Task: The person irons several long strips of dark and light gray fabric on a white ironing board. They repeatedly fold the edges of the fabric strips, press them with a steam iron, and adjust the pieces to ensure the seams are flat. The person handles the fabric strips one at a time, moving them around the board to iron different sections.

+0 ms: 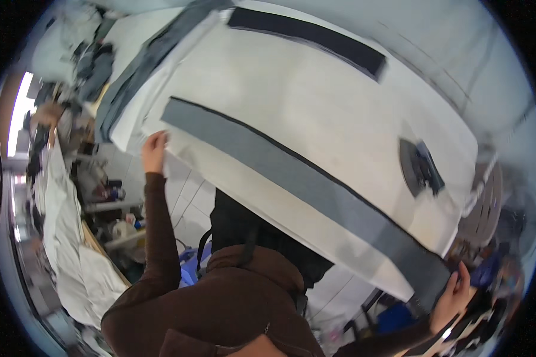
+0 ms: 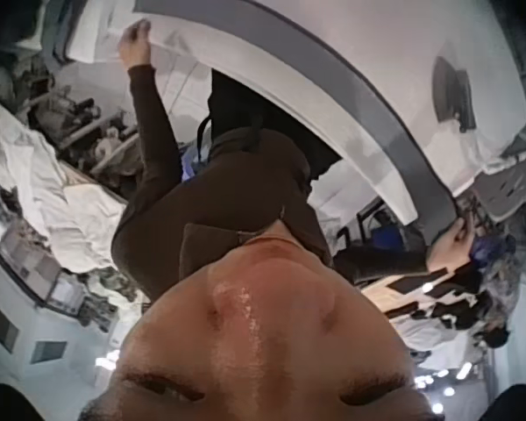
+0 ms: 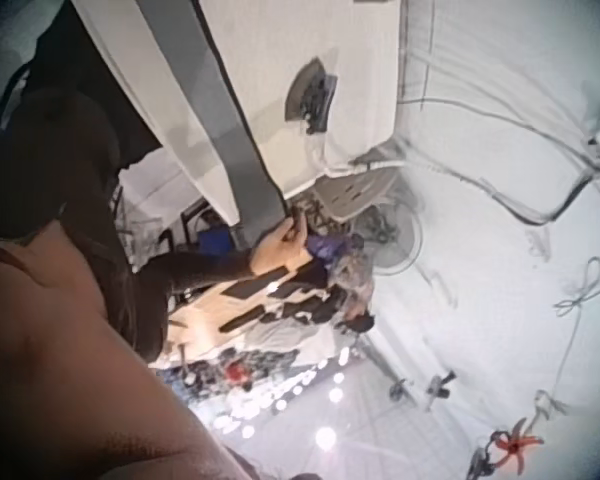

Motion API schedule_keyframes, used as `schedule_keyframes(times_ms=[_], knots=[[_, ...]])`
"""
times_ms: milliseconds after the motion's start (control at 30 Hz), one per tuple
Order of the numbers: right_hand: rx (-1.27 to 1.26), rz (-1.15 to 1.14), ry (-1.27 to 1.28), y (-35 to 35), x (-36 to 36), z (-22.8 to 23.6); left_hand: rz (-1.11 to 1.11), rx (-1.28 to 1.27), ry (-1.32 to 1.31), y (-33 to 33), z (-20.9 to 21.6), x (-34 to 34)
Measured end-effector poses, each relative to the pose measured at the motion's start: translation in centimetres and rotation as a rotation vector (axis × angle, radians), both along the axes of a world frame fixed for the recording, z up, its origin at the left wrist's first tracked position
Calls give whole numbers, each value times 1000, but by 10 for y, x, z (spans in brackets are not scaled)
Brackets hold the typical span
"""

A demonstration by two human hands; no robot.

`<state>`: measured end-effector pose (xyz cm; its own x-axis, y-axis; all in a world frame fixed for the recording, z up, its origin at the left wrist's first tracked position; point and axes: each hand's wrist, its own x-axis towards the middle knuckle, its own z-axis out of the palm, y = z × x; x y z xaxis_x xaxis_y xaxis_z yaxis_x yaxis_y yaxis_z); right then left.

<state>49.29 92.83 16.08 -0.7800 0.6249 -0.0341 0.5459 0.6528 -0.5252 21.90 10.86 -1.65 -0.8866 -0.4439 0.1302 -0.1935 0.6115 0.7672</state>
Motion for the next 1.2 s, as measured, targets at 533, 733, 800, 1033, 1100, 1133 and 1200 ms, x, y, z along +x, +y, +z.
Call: schedule_keyframes(times_ms=[533, 733, 800, 1033, 1100, 1133, 1200], knots=[[-754, 1138, -68, -528, -359, 26, -677, 727, 14, 72, 152, -40], [-517, 1317, -103, -605, -408, 1, -154, 516, 82, -85, 18, -113], [-532, 1496, 38, -616, -410, -2, -7, 184, -76, -121, -31, -134], [-462, 1525, 85, -649, -455, -54, 118, -280, -255, -86, -53, -182], [-465, 1518, 179, -652, -452, -70, 62, -275, -216, -96, -57, -183], [-471, 1508, 220, -652, -449, -72, 29, -272, -203, -100, -56, -183], [-491, 1464, 248, -650, -441, -71, -25, 14, -196, -108, -51, -181]])
